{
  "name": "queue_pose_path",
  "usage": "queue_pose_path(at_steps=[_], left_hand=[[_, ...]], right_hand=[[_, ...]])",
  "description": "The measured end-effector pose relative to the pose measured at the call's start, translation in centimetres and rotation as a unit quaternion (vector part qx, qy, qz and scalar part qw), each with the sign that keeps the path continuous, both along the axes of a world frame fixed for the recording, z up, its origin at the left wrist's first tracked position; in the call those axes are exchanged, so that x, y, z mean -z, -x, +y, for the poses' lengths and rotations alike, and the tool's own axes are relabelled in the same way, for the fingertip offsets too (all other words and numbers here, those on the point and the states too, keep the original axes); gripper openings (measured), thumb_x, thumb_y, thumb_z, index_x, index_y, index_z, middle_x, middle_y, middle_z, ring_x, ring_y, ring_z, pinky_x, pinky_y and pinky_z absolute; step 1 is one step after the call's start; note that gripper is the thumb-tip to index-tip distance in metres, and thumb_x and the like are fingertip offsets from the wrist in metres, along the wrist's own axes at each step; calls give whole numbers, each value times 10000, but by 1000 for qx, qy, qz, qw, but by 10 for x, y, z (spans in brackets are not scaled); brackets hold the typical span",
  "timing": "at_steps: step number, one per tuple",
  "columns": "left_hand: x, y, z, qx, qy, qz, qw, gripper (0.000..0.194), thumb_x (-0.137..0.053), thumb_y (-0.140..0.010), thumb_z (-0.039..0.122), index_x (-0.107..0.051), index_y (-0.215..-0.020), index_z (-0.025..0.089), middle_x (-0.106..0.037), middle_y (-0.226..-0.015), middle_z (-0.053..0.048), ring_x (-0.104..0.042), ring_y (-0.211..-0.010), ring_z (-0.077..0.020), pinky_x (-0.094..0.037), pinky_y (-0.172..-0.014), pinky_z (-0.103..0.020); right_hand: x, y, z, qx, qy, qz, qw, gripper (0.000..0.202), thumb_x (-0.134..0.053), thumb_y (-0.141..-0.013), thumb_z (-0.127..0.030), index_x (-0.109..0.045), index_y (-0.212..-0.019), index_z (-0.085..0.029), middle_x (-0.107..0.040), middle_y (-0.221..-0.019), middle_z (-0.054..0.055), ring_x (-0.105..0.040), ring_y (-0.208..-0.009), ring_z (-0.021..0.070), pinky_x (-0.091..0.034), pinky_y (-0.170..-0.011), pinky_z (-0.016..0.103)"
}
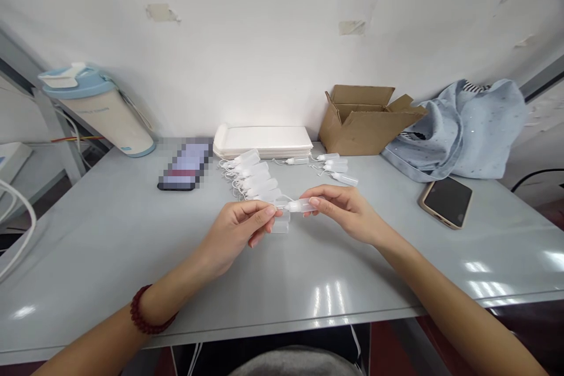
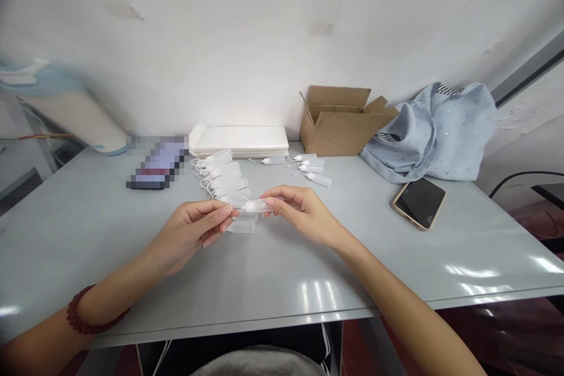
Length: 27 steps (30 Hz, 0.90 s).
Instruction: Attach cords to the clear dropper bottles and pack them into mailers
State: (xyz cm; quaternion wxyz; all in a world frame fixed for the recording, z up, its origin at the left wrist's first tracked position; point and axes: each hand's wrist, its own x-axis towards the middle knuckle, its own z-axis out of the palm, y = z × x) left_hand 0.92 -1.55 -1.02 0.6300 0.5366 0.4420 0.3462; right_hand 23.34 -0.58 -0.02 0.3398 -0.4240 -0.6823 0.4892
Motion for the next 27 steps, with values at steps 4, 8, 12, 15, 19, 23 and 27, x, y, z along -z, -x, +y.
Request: queue_pose_path(at_steps=[4,8,12,15,19,23,27], left_hand=[[3,1,0,6,1,-6,1000,248,-580,-843,389,-680,-772,174,-501,-611,46,-348,-459,-51,-278,-485,-222],[4,1,1,6,0,-10,1000,253,-579,-844,383,-668,-755,164,-498,-607,45,-348,-458,-50,-272,-481,-218],[3,0,0,6,-1,-21,1000,267,-575,-849,361,-642,-701,149,-493,-604,44,-344,-459,-44,-277,-485,-212],[2,-1,0,7,3,-28,1000,256,-579,-852,352,-657,-720,148,-489,-601,47,-343,-456,-36,-266,-483,-207],[3,0,0,8,6,-30,1000,233,-577,-858,345,-686,-770,158,-490,-603,47,-344,-457,-35,-261,-478,-206],[4,1,1,9,4,-31,999,232,-576,-858,345,-687,-776,159,-496,-609,45,-354,-465,-37,-269,-478,-203],[2,1,2,4,7,-26,1000,247,-574,-855,347,-673,-750,146,-498,-601,43,-350,-458,-37,-275,-476,-204]], right_hand=[[0,1,1,-3,-2,6,1000,225,-530,-886,-350,-676,-951,-192,-688,-810,23,-634,-786,150,-507,-750,300],[0,1,0,-11,1,11,1000,224,-532,-887,-349,-671,-952,-186,-691,-797,25,-639,-779,152,-509,-752,300],[0,2,-2,-13,4,8,1000,228,-526,-893,-341,-669,-957,-176,-691,-808,29,-638,-790,152,-506,-756,291],[0,2,-3,-5,-4,5,1000,225,-522,-896,-339,-672,-952,-181,-690,-810,26,-634,-785,147,-505,-745,281],[0,2,-3,1,-10,-1,1000,226,-523,-895,-343,-675,-950,-186,-691,-818,25,-633,-782,147,-504,-733,279],[-1,2,-3,1,-9,-7,1000,226,-518,-899,-332,-675,-959,-182,-692,-819,26,-632,-787,145,-499,-737,276],[0,2,-3,3,-18,-8,1000,226,-516,-899,-330,-676,-952,-181,-689,-823,26,-631,-780,142,-499,-727,274]])
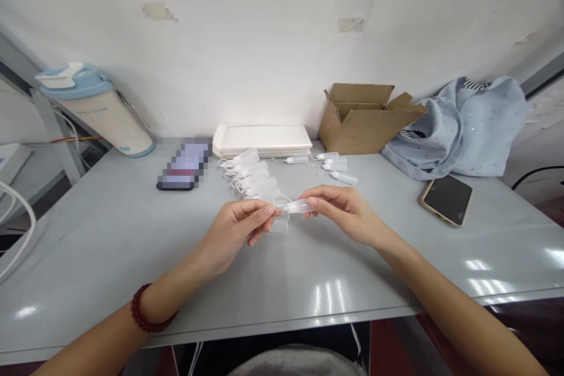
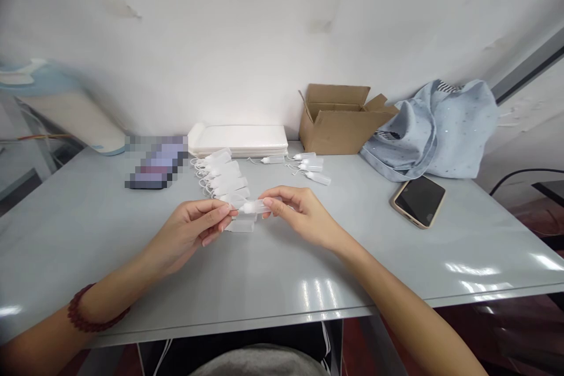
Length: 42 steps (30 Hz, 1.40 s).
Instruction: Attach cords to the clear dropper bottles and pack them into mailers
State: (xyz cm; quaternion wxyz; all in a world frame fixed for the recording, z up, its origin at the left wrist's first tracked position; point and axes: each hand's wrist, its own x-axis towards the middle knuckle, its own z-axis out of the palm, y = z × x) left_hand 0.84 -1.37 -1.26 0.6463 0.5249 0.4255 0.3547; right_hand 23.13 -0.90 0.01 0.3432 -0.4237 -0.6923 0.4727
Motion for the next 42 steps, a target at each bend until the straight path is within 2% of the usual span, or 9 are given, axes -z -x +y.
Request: queue_pose_path(at_steps=[6,13,19,23,35,42], left_hand=[[-1,0,-1,5,-2,1,1000,233,-572,-854,342,-684,-774,154,-494,-597,44,-346,-455,-39,-262,-469,-205],[1,-1,-1,4,-13,15,1000,273,-566,-853,359,-646,-698,149,-490,-604,42,-344,-459,-43,-272,-479,-210],[6,-2,-3,-29,-79,109,990,292,-535,-863,387,-635,-713,157,-472,-563,47,-358,-459,-61,-317,-511,-225],[5,-4,-7,-37,-103,143,984,292,-529,-857,384,-604,-686,160,-466,-557,47,-366,-456,-67,-313,-485,-217],[5,-4,-12,-34,-139,184,973,290,-491,-862,378,-572,-679,168,-452,-568,42,-365,-478,-81,-307,-472,-210],[5,-4,-13,-27,-131,201,971,302,-481,-866,383,-551,-663,170,-437,-560,45,-354,-471,-83,-287,-467,-213]], right_hand=[[1,-1,1,4,-6,-4,1000,238,-511,-899,-348,-676,-958,-186,-688,-818,27,-631,-776,147,-502,-723,280],[1,-2,0,-6,-10,-20,1000,244,-496,-906,-350,-665,-964,-183,-688,-830,29,-628,-797,155,-486,-743,289],[1,4,-4,10,-69,-77,995,225,-483,-916,-311,-667,-945,-186,-666,-761,15,-597,-733,137,-428,-604,233],[3,8,-7,1,-86,-77,993,224,-469,-925,-282,-669,-928,-182,-654,-743,4,-581,-684,114,-388,-542,206],[10,14,-9,4,-120,-83,989,255,-433,-934,-258,-670,-994,-189,-654,-752,18,-596,-696,136,-438,-649,246],[11,15,-10,-10,-149,-102,983,259,-419,-939,-245,-664,-999,-188,-655,-762,25,-599,-704,139,-444,-688,256]])
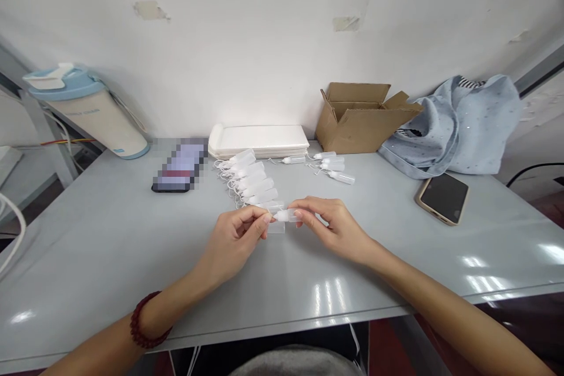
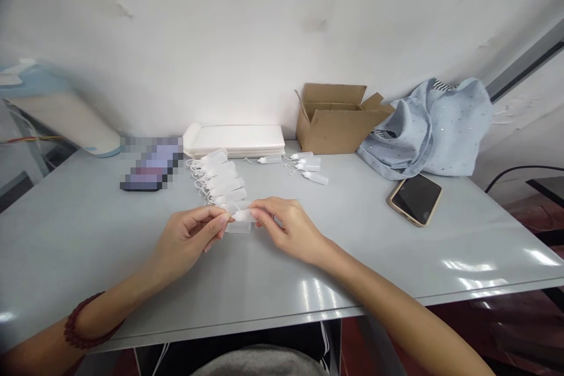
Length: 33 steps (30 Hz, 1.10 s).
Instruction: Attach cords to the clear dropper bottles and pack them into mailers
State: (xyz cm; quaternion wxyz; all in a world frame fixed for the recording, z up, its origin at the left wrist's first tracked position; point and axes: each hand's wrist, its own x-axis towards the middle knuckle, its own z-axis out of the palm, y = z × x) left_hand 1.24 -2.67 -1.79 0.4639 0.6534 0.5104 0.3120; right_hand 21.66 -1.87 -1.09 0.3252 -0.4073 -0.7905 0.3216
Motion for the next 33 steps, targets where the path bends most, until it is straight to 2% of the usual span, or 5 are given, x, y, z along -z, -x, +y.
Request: queue_pose_path(at_steps=[5,11,17,24,33], left_hand=[[-4,5,8,39,32,15,999,308,-495,-858,395,-545,-651,173,-450,-563,47,-364,-467,-83,-304,-475,-214],[-13,24,23,107,48,73,990,312,-504,-858,428,-632,-724,176,-539,-614,19,-431,-508,-97,-340,-501,-213],[-20,36,34,108,87,82,987,302,-560,-813,418,-607,-625,187,-503,-530,33,-431,-474,-98,-347,-480,-200],[-19,35,37,96,94,91,987,308,-579,-777,395,-587,-548,189,-472,-455,36,-413,-432,-106,-318,-437,-203],[-17,42,38,79,77,138,984,359,-570,-778,433,-590,-518,187,-463,-439,32,-428,-425,-111,-289,-412,-195]], right_hand=[[2,-2,2,-9,-15,-21,1000,248,-423,-941,-258,-655,-999,-187,-659,-790,28,-589,-721,140,-440,-696,257],[-2,-8,8,-10,13,-38,999,203,-505,-903,-302,-658,-956,-181,-681,-874,31,-588,-738,131,-426,-596,220],[-2,-27,24,100,-54,-59,992,187,-512,-885,-319,-645,-891,-187,-666,-813,41,-579,-729,153,-415,-523,228],[7,-57,48,152,-155,-198,956,156,-488,-875,-258,-616,-900,-174,-664,-902,93,-602,-781,212,-456,-672,327],[8,-87,58,239,-98,-409,875,195,-557,-813,-208,-619,-985,-139,-652,-976,124,-612,-873,271,-440,-664,330]])
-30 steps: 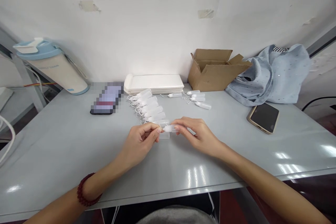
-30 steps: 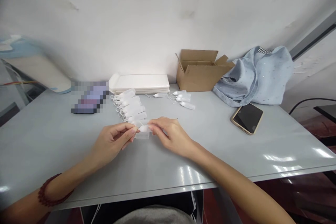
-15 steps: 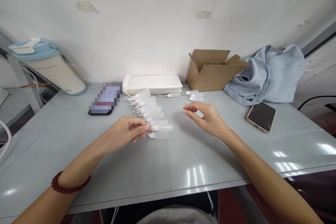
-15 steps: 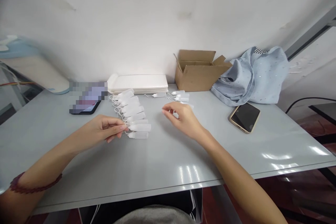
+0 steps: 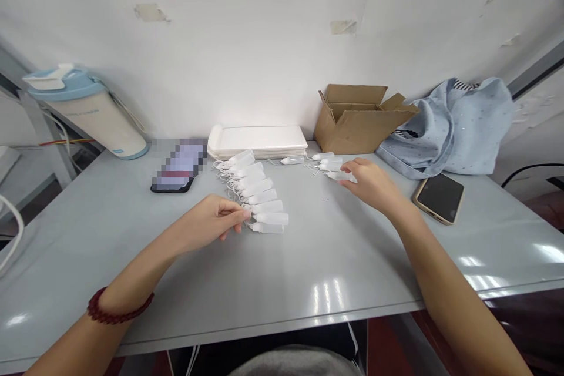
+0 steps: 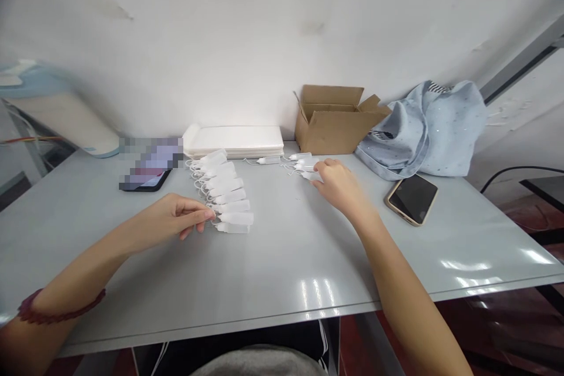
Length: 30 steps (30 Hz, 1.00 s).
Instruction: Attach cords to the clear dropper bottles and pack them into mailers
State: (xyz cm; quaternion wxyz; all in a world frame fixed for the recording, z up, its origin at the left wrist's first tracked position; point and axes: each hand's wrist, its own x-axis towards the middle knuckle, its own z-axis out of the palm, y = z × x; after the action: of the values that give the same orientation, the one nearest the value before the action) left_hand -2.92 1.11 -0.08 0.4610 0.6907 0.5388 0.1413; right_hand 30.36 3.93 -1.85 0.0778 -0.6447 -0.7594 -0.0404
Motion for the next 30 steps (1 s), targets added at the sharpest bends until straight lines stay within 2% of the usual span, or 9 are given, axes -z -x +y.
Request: queue_pose_path(at_steps=[5,9,13,16,20,23,26,30], left_hand=[[-1,3,1,-57,-30,-5,998,356,-585,-773,442,-595,-526,186,-459,-423,33,-422,-411,-108,-325,-410,-198],[-3,-1,0,-105,-41,-9,994,335,-594,-776,444,-611,-557,190,-446,-401,39,-411,-413,-108,-339,-411,-197],[-3,-5,-5,-111,-46,-26,992,341,-578,-797,456,-612,-594,184,-462,-435,41,-405,-434,-100,-334,-422,-191],[-2,-9,-8,-109,-40,-42,992,360,-559,-812,470,-602,-610,175,-504,-498,36,-394,-443,-88,-321,-427,-191],[1,-15,-12,-89,-42,-57,993,371,-543,-823,478,-600,-624,169,-551,-579,25,-383,-455,-80,-293,-432,-195],[2,-19,-14,-78,-46,-62,994,376,-534,-832,467,-594,-617,165,-553,-590,24,-387,-467,-79,-296,-452,-198],[3,-20,-16,-73,-46,-70,994,375,-530,-838,463,-593,-621,164,-544,-578,29,-390,-475,-80,-298,-461,-199],[3,-22,-17,-78,-40,-85,993,352,-535,-841,462,-601,-663,165,-554,-583,33,-383,-472,-75,-294,-460,-200]], right_hand=[[3,-7,2,40,18,-57,997,194,-576,-817,-241,-622,-978,-144,-645,-943,125,-615,-843,273,-419,-609,315],[5,-7,4,41,47,-69,996,162,-572,-834,-248,-626,-939,-137,-639,-928,130,-611,-855,278,-413,-628,318],[7,-5,6,32,69,-48,996,134,-560,-844,-251,-622,-848,-132,-644,-913,140,-605,-873,279,-410,-637,314],[4,-1,5,24,82,-23,996,119,-571,-832,-249,-611,-817,-138,-657,-904,126,-614,-824,247,-411,-618,295],[-2,6,1,14,82,23,996,116,-571,-816,-266,-607,-810,-156,-671,-836,91,-615,-737,217,-392,-567,276],[-6,9,-3,-21,79,79,993,140,-553,-827,-294,-607,-816,-165,-670,-784,68,-611,-701,206,-391,-575,274],[-9,12,-7,-73,73,154,983,198,-523,-852,-351,-614,-823,-177,-671,-778,46,-605,-698,186,-413,-598,272],[-19,22,-15,-111,46,254,960,256,-522,-860,-414,-637,-856,-186,-668,-810,40,-588,-721,175,-420,-564,260]])
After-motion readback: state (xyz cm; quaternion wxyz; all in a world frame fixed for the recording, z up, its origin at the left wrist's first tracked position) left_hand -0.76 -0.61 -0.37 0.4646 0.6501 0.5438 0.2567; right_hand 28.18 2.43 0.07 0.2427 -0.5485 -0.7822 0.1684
